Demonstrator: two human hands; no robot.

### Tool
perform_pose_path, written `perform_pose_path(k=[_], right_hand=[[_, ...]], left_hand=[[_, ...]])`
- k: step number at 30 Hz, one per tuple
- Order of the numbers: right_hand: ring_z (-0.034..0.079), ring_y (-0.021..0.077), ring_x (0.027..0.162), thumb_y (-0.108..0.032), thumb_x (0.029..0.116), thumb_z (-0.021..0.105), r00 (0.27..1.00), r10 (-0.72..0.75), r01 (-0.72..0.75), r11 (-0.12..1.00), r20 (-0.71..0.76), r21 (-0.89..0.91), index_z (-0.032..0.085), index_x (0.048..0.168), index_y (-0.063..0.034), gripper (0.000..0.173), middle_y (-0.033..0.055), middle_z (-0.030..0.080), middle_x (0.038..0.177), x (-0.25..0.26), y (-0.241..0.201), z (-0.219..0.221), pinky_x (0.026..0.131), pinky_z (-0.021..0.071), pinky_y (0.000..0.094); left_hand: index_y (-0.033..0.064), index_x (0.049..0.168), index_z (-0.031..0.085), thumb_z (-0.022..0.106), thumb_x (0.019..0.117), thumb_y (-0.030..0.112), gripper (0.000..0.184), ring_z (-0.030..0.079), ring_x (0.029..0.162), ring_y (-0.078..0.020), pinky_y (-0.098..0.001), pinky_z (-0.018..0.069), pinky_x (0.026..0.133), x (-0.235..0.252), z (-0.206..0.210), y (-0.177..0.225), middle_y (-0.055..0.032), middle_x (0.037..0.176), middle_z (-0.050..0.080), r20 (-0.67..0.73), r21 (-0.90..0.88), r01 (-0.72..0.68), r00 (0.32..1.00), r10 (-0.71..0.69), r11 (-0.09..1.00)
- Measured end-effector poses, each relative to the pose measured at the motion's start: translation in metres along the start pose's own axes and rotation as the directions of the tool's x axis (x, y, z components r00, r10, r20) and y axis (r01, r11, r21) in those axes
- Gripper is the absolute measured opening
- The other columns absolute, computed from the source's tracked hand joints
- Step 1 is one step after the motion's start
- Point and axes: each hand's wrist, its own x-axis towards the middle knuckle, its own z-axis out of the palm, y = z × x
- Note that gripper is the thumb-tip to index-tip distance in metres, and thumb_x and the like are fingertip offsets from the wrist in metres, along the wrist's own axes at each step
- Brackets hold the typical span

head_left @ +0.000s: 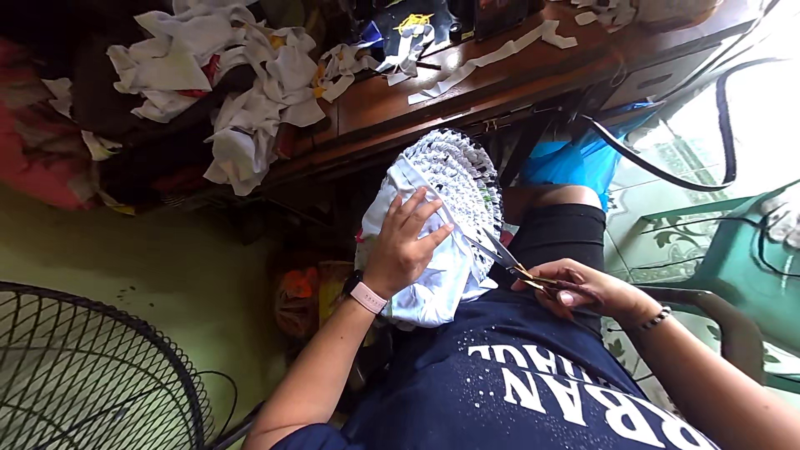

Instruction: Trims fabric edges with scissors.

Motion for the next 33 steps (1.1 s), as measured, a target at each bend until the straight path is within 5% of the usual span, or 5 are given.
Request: perform_pose_path(k=[33], right_hand=[[0.058, -0.0001, 0.055, -0.061, 0.0865, 0.073, 0.998, -0.028, 0.021, 0.995, 0.063, 0.099, 0.070, 0.121, -0.0157, 0.057, -0.0097, 0.063, 0.069, -0.001, 0.005, -0.005, 0.051, 0.0488, 0.0153]], left_hand=[[0.0184, 0.121, 0.077, 0.061, 0.0971, 0.014, 0.029, 0.039, 0.148, -0.0396, -0.0650, 0.0227, 0.123, 0.000, 0.000, -0.001, -0.0160, 0.146, 0.058, -0.004, -0.007, -0.004, 1.000, 0.004, 1.000]])
